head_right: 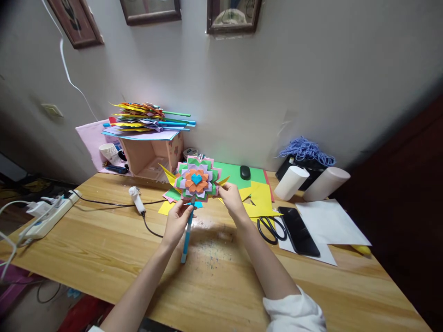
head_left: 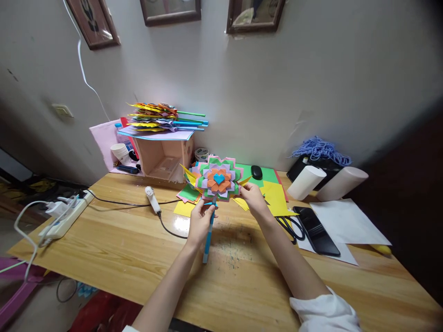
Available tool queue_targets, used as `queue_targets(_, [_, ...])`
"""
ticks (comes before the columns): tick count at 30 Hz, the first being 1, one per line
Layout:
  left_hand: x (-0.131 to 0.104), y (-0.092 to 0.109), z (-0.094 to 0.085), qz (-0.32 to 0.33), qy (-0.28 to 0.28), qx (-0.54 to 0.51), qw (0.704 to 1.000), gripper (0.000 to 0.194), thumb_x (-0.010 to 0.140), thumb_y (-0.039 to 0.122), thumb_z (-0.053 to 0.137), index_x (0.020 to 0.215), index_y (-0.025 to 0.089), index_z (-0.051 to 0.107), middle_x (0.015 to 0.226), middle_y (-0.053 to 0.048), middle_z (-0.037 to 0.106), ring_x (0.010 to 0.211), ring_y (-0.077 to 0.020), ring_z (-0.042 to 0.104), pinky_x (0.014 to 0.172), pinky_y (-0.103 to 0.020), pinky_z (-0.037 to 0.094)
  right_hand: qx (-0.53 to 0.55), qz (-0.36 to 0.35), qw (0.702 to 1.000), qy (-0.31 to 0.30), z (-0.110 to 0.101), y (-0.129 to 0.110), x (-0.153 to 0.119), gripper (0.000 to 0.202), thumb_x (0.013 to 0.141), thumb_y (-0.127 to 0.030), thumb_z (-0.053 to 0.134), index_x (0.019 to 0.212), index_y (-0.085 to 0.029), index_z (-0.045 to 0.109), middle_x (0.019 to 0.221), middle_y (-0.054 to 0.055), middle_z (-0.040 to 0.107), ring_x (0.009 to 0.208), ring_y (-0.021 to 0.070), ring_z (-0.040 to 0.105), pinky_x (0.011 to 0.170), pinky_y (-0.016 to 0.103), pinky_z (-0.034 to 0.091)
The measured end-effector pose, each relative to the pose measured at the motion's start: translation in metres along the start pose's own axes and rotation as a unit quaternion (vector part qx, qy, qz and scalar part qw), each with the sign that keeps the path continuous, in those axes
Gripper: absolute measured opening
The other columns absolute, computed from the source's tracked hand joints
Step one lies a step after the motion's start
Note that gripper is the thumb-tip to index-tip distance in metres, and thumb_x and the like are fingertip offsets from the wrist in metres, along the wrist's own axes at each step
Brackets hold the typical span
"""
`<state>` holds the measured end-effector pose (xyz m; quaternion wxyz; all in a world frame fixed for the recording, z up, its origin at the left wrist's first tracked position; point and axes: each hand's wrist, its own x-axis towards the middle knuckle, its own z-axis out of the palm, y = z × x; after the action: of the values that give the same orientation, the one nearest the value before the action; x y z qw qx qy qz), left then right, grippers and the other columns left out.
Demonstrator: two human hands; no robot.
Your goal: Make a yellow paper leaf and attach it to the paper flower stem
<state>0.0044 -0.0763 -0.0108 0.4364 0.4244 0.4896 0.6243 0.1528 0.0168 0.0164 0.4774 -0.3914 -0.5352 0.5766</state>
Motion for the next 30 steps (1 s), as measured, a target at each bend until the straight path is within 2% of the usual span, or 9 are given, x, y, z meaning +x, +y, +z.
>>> queue_targets(6, [-0.002,0.001,0.002,0.011,-0.019,0.007,1.0,0.026,0.077,0.033,0.057,0.098,0.017,0.057,0.088,-0.006,0.063,0.086,-0.0194,0.062,0.061,-0.025,0.054,0.018,0.026,0.999,0.006,-0.004,-0.009,0.0,0.044,0.057,-0.058,0.065,0.051,-0.016,0.053,0.05,0.0,0.057,0.051,0.0133,0.055,0.059,0.03,0.049])
queue_targets(11, [-0.002,0.001,0.003,0.004,-0.03,-0.004,1.0,0.028,0.076,0.033,0.059,0.099,0.017,0.058,0.092,-0.006,0.063,0.085,-0.0195,0.063,0.061,-0.025,0.054,0.03,0.029,0.999,-0.004,-0.004,-0.02,-0.005,0.034,0.063,-0.049,0.063,0.058,-0.016,0.055,0.054,-0.002,0.055,0.055,0.0111,0.053,0.061,0.025,0.046])
queue_targets(14, [-0.001,0.0,0.002,-0.001,-0.019,-0.017,1.0,0.028,0.074,0.033,0.062,0.097,0.016,0.059,0.091,-0.006,0.064,0.082,-0.0182,0.063,0.06,-0.025,0.054,0.034,0.025,0.999,0.0,-0.005,-0.024,-0.007,0.032,0.065,-0.048,0.062,0.063,-0.017,0.057,0.058,-0.002,0.055,0.057,0.0101,0.053,0.061,0.022,0.045])
queue_targets(17, [0.0,0.0,0.001,-0.007,-0.003,-0.033,0.999,0.029,0.072,0.033,0.064,0.095,0.016,0.061,0.092,-0.006,0.064,0.081,-0.0172,0.063,0.06,-0.024,0.054,0.048,0.014,0.998,-0.021,-0.006,-0.025,-0.008,0.031,0.069,-0.048,0.06,0.072,-0.017,0.061,0.064,-0.002,0.058,0.062,0.01,0.054,0.063,0.021,0.045])
queue_targets(22, [-0.001,0.002,-0.001,-0.005,0.01,-0.044,0.999,0.029,0.071,0.032,0.065,0.094,0.015,0.062,0.092,-0.006,0.065,0.08,-0.0166,0.063,0.06,-0.024,0.054,0.041,-0.007,0.998,-0.047,-0.006,-0.022,-0.007,0.028,0.069,-0.044,0.063,0.069,-0.017,0.06,0.067,-0.001,0.059,0.064,0.0106,0.055,0.067,0.023,0.046])
queue_targets(30, [-0.001,0.003,-0.001,-0.006,0.024,-0.051,0.998,0.029,0.071,0.032,0.065,0.093,0.015,0.062,0.088,-0.006,0.065,0.08,-0.0167,0.063,0.059,-0.024,0.054,-0.031,-0.038,0.999,-0.018,-0.004,-0.024,-0.008,0.027,0.066,-0.042,0.066,0.067,-0.015,0.062,0.064,0.0,0.06,0.061,0.0109,0.055,0.066,0.025,0.047])
